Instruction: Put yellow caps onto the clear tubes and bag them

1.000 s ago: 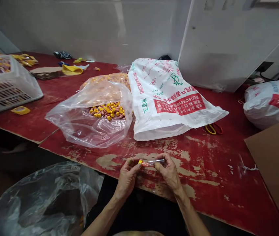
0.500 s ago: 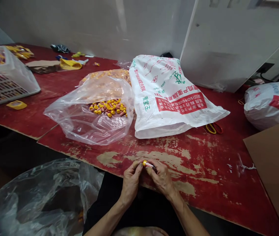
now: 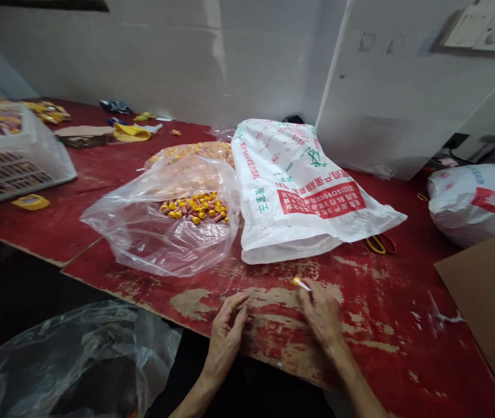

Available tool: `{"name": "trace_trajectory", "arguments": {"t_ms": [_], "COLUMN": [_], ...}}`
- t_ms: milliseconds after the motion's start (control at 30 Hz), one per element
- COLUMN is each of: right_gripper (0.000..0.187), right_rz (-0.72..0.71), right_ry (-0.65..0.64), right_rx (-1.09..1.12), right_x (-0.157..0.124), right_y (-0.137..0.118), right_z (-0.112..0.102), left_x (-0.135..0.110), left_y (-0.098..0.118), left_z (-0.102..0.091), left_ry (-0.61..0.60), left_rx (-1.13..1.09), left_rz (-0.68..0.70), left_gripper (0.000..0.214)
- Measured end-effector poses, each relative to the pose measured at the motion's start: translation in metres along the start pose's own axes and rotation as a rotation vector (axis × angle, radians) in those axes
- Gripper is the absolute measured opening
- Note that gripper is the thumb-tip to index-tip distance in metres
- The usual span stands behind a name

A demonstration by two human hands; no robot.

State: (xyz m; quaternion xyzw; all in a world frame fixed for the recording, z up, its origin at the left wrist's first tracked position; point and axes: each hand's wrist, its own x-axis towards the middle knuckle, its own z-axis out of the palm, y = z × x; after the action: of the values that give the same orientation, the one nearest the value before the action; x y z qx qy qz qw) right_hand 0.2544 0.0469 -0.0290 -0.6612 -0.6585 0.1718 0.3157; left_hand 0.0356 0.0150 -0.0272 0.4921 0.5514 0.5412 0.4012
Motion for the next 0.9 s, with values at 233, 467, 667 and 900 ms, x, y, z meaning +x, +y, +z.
{"name": "trace_trajectory", "arguments": {"t_ms": [233, 467, 667, 900], "right_gripper": [0.047, 0.035, 0.024, 0.023], "right_rz": [-0.206, -0.335, -0.165, -0.177], "right_ry": [0.26, 0.291, 0.085, 0.083], "right_rx": [-0.653, -0.651, -0.749, -0.681], "right_x": [0.015, 0.072, 0.131, 0.149], "right_y": [0.077, 0.035, 0.014, 0.02], "right_z": [-0.012, 0.02, 0.047, 0.047], "left_x": [0.086, 0.221, 0.252, 0.211], "left_y": [0.005, -0.01, -0.02, -0.018], "left_z": [-0.06, -0.095, -0.102, -0.108], "left_ry": [0.316, 0.298, 0.31, 0.346], "left_rx": [0.555, 0.86, 0.918, 0.753], "left_rz": [0.278, 0.192, 0.186, 0.281], "left_gripper": [0.022, 0.029, 0.023, 0.019]}}
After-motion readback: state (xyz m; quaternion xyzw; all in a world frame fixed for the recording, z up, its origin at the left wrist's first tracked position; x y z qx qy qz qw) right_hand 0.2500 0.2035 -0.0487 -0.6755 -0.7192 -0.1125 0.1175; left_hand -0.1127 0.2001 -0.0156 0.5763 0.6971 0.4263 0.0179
